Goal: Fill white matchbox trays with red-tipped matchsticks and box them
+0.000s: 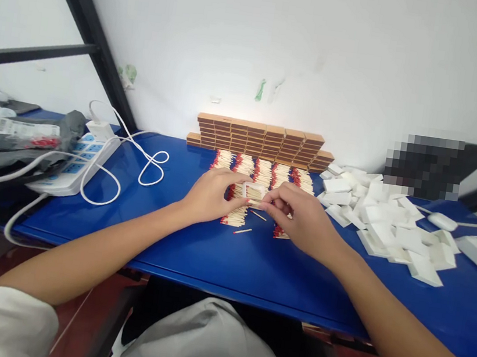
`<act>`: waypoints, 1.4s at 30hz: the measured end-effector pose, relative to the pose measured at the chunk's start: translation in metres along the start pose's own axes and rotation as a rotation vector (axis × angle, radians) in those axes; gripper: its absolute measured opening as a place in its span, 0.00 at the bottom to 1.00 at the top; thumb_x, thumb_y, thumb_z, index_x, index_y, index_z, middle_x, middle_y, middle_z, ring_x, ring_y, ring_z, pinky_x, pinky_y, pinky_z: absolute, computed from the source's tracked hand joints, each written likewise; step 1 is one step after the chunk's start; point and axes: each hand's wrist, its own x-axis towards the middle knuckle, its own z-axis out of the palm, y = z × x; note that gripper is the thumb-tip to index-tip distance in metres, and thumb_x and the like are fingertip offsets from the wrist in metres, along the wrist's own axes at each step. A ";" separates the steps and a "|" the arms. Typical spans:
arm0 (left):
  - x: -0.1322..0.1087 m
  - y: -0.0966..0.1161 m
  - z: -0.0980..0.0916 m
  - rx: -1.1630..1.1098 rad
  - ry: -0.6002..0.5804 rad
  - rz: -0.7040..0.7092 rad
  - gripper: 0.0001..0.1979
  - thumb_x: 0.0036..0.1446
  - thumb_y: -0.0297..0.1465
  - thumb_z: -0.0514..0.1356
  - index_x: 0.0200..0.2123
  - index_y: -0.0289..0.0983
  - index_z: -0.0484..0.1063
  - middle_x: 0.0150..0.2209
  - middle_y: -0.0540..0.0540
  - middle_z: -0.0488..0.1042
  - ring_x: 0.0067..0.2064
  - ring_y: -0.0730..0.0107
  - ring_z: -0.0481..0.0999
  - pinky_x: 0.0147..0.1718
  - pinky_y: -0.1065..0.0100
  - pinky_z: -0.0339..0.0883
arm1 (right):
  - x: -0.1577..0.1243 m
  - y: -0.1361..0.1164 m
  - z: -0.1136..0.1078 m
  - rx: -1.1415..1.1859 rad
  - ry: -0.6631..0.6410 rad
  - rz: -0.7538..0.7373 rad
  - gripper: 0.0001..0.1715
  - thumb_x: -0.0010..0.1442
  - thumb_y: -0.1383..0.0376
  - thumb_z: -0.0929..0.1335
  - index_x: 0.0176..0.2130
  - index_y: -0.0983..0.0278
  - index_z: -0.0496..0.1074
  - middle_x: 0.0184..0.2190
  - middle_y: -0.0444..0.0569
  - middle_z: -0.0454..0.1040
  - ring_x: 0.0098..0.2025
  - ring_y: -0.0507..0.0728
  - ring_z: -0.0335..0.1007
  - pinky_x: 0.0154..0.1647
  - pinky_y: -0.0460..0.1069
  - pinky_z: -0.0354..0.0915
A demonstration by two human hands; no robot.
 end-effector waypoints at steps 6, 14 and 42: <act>-0.001 0.006 -0.002 -0.089 -0.057 0.073 0.23 0.59 0.43 0.72 0.54 0.40 0.79 0.45 0.44 0.84 0.46 0.59 0.83 0.49 0.60 0.74 | 0.001 0.009 0.000 -0.085 0.057 -0.022 0.05 0.70 0.64 0.67 0.39 0.61 0.73 0.32 0.47 0.70 0.31 0.55 0.64 0.33 0.51 0.62; -0.001 0.002 0.000 -0.054 -0.007 0.037 0.23 0.60 0.43 0.71 0.54 0.39 0.79 0.49 0.43 0.84 0.49 0.56 0.83 0.52 0.56 0.74 | 0.001 0.004 0.000 -0.062 0.047 -0.023 0.09 0.72 0.62 0.67 0.38 0.61 0.74 0.32 0.47 0.71 0.31 0.54 0.65 0.33 0.51 0.61; 0.000 -0.002 0.000 0.048 0.054 -0.068 0.22 0.61 0.44 0.70 0.55 0.41 0.79 0.51 0.43 0.83 0.53 0.53 0.82 0.56 0.53 0.74 | -0.008 -0.019 0.037 -0.026 -0.179 -0.095 0.06 0.64 0.73 0.71 0.38 0.62 0.76 0.28 0.41 0.66 0.28 0.51 0.61 0.31 0.47 0.56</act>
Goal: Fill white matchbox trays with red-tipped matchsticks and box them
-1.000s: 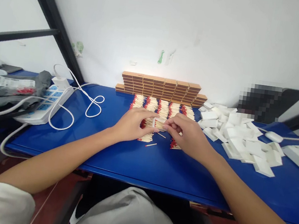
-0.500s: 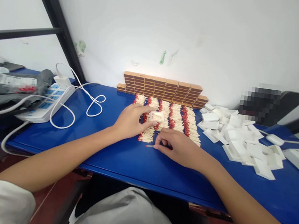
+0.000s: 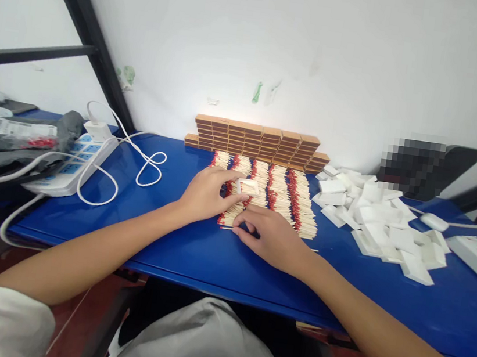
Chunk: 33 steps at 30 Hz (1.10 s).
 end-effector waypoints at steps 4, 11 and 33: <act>0.000 0.000 0.001 -0.006 -0.010 0.008 0.22 0.61 0.44 0.70 0.54 0.40 0.79 0.51 0.43 0.83 0.53 0.53 0.82 0.56 0.54 0.74 | 0.000 0.002 0.002 0.010 0.000 -0.004 0.05 0.66 0.71 0.70 0.37 0.62 0.75 0.27 0.41 0.67 0.28 0.51 0.61 0.32 0.47 0.56; 0.000 0.001 0.001 -0.012 -0.028 -0.001 0.22 0.61 0.45 0.70 0.53 0.40 0.80 0.49 0.42 0.84 0.52 0.52 0.82 0.55 0.52 0.74 | 0.002 0.002 0.003 0.033 -0.036 0.009 0.05 0.69 0.69 0.70 0.38 0.62 0.75 0.29 0.42 0.69 0.30 0.53 0.63 0.34 0.48 0.59; 0.000 0.003 -0.001 -0.042 -0.078 0.067 0.22 0.61 0.44 0.70 0.54 0.41 0.80 0.47 0.44 0.84 0.48 0.57 0.82 0.51 0.58 0.73 | -0.001 0.027 -0.049 -0.102 0.185 0.098 0.07 0.71 0.62 0.66 0.39 0.61 0.72 0.29 0.45 0.68 0.29 0.55 0.62 0.31 0.49 0.57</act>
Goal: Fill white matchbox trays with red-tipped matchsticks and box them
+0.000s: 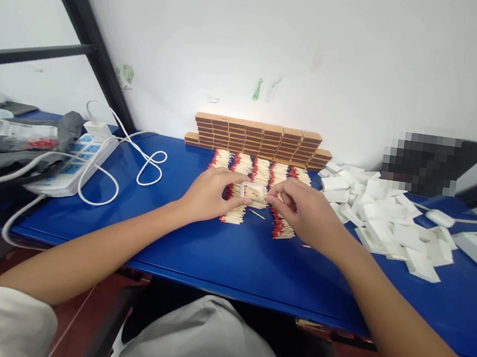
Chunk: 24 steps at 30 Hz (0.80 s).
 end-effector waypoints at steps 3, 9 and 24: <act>0.000 0.006 -0.002 -0.045 -0.044 0.042 0.22 0.60 0.43 0.71 0.54 0.40 0.79 0.45 0.44 0.84 0.46 0.59 0.82 0.50 0.60 0.73 | 0.000 0.002 0.000 -0.007 0.000 0.009 0.07 0.71 0.62 0.67 0.38 0.61 0.71 0.28 0.44 0.66 0.29 0.55 0.61 0.31 0.49 0.57; -0.001 0.007 -0.001 -0.096 -0.061 0.080 0.22 0.59 0.42 0.72 0.54 0.42 0.79 0.48 0.44 0.83 0.49 0.58 0.82 0.50 0.59 0.73 | -0.002 -0.002 0.008 0.024 -0.042 0.020 0.06 0.71 0.63 0.66 0.40 0.61 0.71 0.30 0.44 0.69 0.28 0.53 0.61 0.31 0.49 0.57; -0.001 0.006 -0.001 -0.096 -0.048 0.066 0.22 0.60 0.43 0.71 0.54 0.42 0.79 0.47 0.44 0.84 0.48 0.58 0.82 0.50 0.59 0.74 | -0.001 -0.002 0.013 0.072 -0.006 0.047 0.10 0.71 0.59 0.68 0.37 0.60 0.70 0.26 0.41 0.66 0.26 0.53 0.60 0.30 0.49 0.56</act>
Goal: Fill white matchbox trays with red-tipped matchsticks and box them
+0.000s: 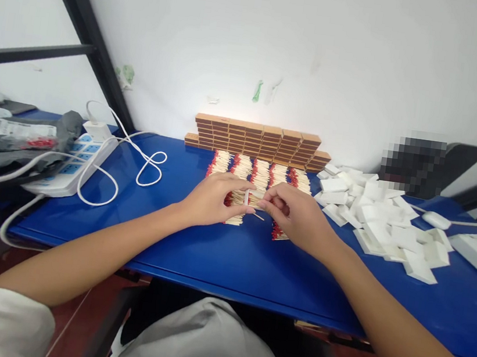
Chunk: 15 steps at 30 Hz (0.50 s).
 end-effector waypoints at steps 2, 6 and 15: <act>0.000 -0.003 0.001 0.041 0.053 -0.039 0.22 0.60 0.44 0.71 0.54 0.41 0.79 0.48 0.44 0.84 0.49 0.57 0.83 0.52 0.58 0.74 | 0.000 -0.004 -0.001 0.003 0.032 -0.010 0.09 0.71 0.60 0.67 0.38 0.60 0.71 0.25 0.41 0.64 0.26 0.53 0.59 0.30 0.49 0.55; 0.001 -0.007 0.000 0.113 0.148 -0.124 0.22 0.61 0.44 0.70 0.54 0.40 0.79 0.51 0.43 0.83 0.53 0.55 0.82 0.54 0.56 0.74 | -0.002 -0.014 0.006 0.030 0.010 -0.090 0.08 0.71 0.62 0.68 0.38 0.61 0.73 0.25 0.41 0.62 0.26 0.52 0.59 0.30 0.49 0.56; 0.001 -0.004 -0.003 0.116 0.160 -0.136 0.20 0.62 0.43 0.70 0.54 0.41 0.79 0.52 0.44 0.83 0.54 0.55 0.82 0.56 0.55 0.74 | -0.010 -0.018 0.034 0.073 -0.222 -0.152 0.05 0.70 0.65 0.68 0.40 0.61 0.75 0.34 0.45 0.70 0.32 0.53 0.66 0.34 0.48 0.61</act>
